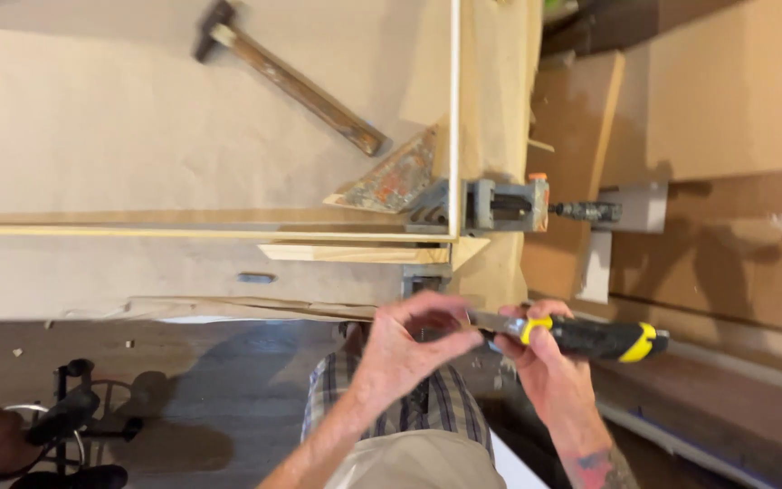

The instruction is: Assembling a wooden frame by aligning pieces in a corner clamp and securing them with tools.

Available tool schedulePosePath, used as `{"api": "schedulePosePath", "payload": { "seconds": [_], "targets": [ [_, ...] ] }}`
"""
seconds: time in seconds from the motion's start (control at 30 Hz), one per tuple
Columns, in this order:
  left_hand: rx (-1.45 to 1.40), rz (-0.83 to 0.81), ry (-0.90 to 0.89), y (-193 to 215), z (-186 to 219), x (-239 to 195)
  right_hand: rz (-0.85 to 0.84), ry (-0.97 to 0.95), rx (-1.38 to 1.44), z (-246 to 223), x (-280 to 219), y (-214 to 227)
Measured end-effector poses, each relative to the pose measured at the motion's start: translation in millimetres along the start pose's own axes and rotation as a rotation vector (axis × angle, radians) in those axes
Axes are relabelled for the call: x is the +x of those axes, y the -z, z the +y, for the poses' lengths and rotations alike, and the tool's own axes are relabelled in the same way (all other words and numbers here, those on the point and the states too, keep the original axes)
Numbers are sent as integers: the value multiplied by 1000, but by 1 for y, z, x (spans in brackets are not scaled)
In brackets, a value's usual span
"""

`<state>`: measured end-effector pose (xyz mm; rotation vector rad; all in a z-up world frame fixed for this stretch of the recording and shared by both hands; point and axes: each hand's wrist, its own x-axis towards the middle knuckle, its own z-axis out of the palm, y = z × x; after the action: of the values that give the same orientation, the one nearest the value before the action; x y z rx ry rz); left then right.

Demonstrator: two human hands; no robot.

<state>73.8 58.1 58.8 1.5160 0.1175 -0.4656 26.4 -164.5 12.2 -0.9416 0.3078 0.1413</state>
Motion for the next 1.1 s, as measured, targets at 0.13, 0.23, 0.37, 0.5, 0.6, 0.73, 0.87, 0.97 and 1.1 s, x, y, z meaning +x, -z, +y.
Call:
{"api": "schedulePosePath", "payload": {
  "seconds": [0.13,0.23,0.37,0.5,0.6,0.73,0.87,0.97,1.1],
  "targets": [
    [-316,76,-37,-9,17,-25,-118,-20,-25,-16,-8,-14],
    [-297,89,-46,2,30,-47,-174,-42,-143,-28,-15,-22],
    [-504,162,-231,36,34,-71,-262,-39,-142,-38,-16,-71],
    [-690,768,-173,100,35,-113,-256,-150,-228,-39,-10,-123],
    [-726,864,-257,132,4,-154,-362,-120,-378,-26,5,-170],
    [-542,1139,-83,165,-47,-202,-528,8,-872,5,17,-224],
    [-568,1301,154,195,-119,-248,-693,-157,-1509,68,19,-325],
    [-521,1321,203,216,-137,-256,-1014,225,-1854,163,43,-360],
    [-633,1151,333,243,-169,-231,-1108,727,-2030,288,93,-383]
  ]
}}
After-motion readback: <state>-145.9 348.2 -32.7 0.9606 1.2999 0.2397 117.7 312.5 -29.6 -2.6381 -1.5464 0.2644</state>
